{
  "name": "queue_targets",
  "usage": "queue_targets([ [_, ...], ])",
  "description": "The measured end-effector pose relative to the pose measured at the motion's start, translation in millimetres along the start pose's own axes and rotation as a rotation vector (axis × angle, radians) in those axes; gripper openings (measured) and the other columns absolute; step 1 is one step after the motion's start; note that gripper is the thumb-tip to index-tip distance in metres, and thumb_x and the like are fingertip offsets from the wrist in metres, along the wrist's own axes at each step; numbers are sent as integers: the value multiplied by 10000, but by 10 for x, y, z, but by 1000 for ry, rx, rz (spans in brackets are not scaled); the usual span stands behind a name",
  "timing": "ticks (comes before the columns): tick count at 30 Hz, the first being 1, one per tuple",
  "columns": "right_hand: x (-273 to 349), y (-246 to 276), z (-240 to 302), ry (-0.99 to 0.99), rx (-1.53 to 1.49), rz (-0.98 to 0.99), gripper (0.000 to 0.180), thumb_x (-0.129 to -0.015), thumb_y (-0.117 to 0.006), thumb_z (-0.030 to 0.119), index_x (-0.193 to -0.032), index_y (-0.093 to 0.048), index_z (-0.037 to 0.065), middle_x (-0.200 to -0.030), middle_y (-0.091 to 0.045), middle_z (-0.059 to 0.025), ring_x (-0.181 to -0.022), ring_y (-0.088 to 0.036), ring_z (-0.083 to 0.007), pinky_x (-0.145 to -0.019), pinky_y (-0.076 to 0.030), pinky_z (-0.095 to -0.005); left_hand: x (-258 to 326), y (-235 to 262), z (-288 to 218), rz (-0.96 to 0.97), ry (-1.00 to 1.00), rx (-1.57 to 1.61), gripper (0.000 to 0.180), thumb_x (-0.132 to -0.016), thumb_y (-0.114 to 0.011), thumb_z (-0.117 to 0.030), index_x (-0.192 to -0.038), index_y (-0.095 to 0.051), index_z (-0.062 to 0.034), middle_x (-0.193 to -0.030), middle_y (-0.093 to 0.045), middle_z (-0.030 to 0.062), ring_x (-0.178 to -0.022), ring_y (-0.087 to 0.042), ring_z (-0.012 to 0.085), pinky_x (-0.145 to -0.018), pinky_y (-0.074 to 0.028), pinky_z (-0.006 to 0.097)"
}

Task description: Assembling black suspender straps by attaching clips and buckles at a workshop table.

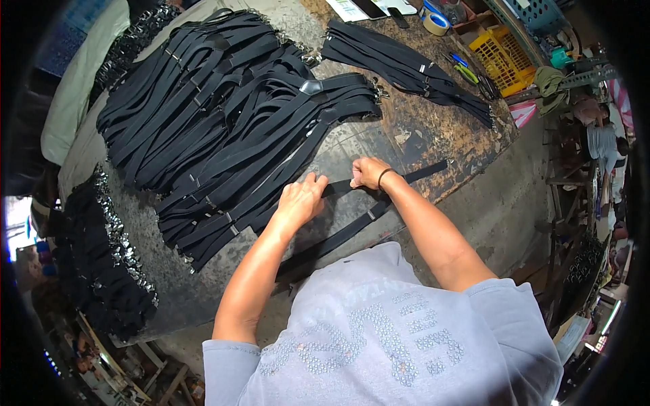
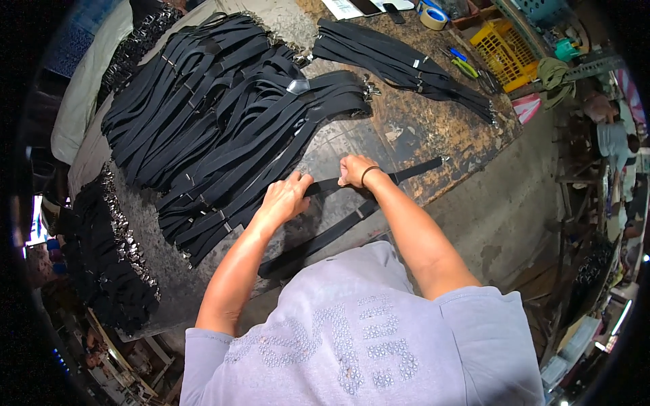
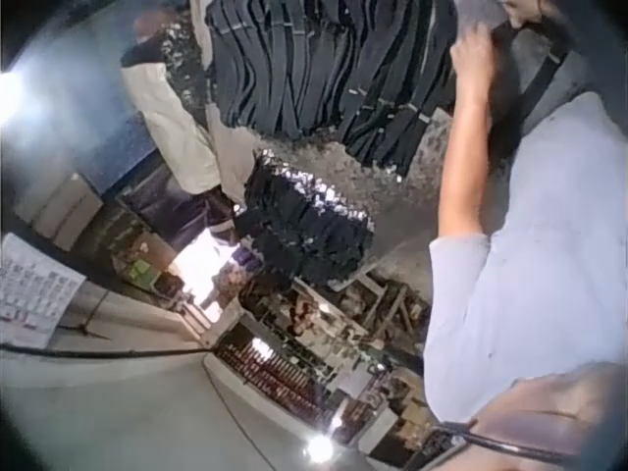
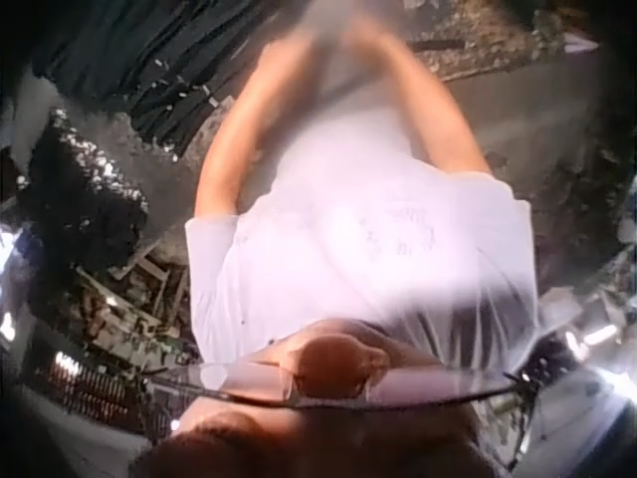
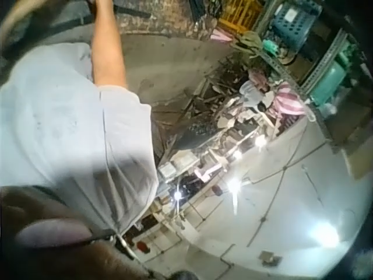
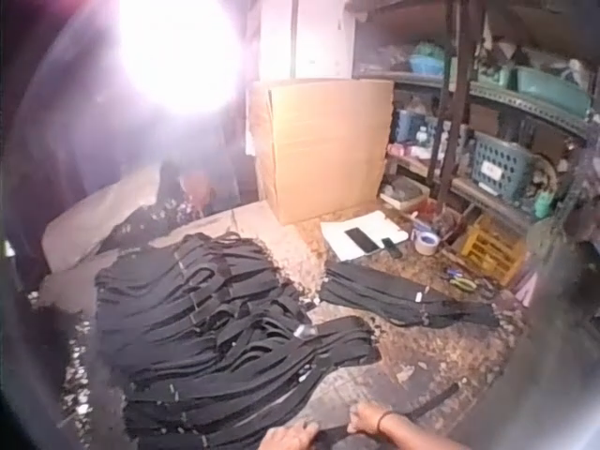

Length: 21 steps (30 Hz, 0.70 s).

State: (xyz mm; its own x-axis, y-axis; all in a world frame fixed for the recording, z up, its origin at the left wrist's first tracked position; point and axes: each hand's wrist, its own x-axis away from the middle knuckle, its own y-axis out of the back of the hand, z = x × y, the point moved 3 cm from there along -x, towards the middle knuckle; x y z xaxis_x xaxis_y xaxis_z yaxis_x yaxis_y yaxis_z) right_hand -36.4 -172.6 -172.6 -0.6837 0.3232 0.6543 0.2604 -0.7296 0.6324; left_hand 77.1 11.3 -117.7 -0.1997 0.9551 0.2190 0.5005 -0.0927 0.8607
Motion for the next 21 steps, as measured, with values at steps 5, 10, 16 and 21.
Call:
queue_targets([
  [5, -92, 54, -103, 29, -374, -427, 183, -887, -600, 246, -946, -690, 97, -893, -686, -177, -839, -642, -386, -768, -511, -461, 26, -58, -6, -142, -43, -32, 279, -728, -686, -94, -952, -525, -53, -926, -607, 148, -793, -665, 362, -667, -522, 477],
  [10, -122, -280, 366, -28, -71, -1021, 328, -916, -587, 352, -1179, -581, 157, -1206, -517, -100, -1199, -440, -341, -1013, -339, -553, 36, -169, 57, -141, 38, -42, 332, -730, -721, -128, -980, -522, -36, -954, -609, 169, -898, -636, 378, -705, -472, 472],
  [16, -218, -479, 391, -42, 312, -939, 508, -919, -568, 437, -1339, -486, 163, -1349, -443, -74, -1333, -318, -313, -1102, -190, -635, 132, 2, 32, -12, 166, 59, 363, -763, -731, -222, -962, -501, -24, -905, -674, 190, -902, -645, 394, -766, -434, 489],
  [21, -223, -473, 409, -76, 279, -839, 511, -948, -525, 434, -1380, -461, 169, -1409, -410, -76, -1367, -290, -317, -1122, -162, -628, 253, 89, 269, 151, 221, 208, 400, -759, -734, -249, -1035, -524, -51, -928, -681, 188, -937, -646, 396, -800, -464, 486],
])
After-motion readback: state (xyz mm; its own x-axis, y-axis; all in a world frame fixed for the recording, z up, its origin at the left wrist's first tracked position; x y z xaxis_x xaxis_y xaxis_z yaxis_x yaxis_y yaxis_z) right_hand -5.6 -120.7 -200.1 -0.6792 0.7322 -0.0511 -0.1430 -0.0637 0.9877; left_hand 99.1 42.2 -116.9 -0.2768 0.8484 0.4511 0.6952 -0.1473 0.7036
